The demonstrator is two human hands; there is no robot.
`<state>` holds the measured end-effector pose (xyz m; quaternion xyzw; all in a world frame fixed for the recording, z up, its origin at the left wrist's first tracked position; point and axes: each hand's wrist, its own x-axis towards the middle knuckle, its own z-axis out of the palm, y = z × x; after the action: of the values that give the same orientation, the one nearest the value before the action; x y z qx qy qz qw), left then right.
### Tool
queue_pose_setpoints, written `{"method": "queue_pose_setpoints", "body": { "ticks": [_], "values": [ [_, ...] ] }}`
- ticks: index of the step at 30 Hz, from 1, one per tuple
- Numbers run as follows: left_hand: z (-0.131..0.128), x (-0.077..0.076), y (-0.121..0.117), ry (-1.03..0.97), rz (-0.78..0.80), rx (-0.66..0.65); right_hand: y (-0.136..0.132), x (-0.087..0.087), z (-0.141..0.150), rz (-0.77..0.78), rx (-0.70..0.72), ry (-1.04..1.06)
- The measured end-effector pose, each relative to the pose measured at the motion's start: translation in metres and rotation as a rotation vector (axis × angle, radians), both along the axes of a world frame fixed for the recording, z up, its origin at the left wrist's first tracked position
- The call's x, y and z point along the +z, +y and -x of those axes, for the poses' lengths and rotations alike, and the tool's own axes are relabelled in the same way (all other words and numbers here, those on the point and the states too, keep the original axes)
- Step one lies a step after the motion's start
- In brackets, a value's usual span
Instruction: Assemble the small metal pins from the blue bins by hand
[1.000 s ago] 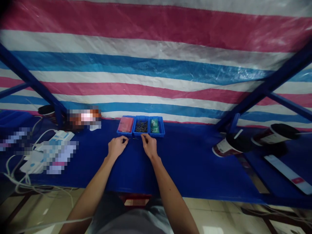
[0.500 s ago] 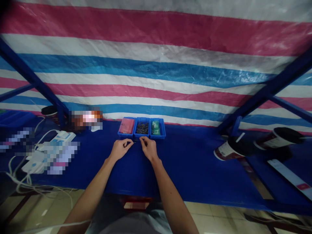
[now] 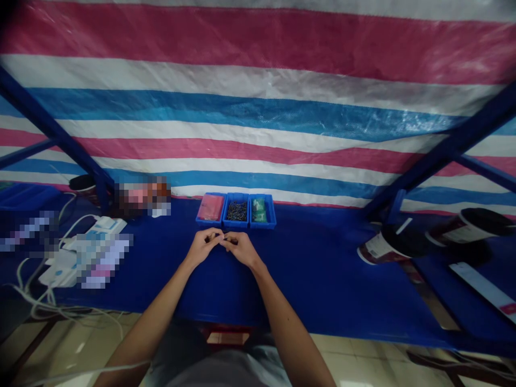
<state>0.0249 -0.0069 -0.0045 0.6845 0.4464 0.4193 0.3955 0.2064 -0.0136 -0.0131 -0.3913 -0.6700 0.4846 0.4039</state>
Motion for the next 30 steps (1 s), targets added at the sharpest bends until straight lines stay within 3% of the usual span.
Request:
{"method": "queue_pose_setpoints", "body": {
  "ticks": [10, 20, 26, 30],
  "values": [
    [0.000, 0.000, 0.000, 0.004, 0.015, -0.004, -0.002, 0.008, -0.001, -0.020, -0.009, -0.020],
    [0.007, -0.002, 0.002, 0.052, -0.058, 0.025, -0.005, -0.002, 0.001, -0.281, -0.148, -0.309],
    [0.008, 0.003, 0.000, 0.106, -0.047, -0.008, -0.003, 0.000, -0.002, -0.323, -0.284, -0.229],
    [0.007, 0.000, 0.000, 0.157, -0.057, -0.026, -0.002, 0.004, -0.003, -0.352, -0.300, -0.167]
  ]
}}
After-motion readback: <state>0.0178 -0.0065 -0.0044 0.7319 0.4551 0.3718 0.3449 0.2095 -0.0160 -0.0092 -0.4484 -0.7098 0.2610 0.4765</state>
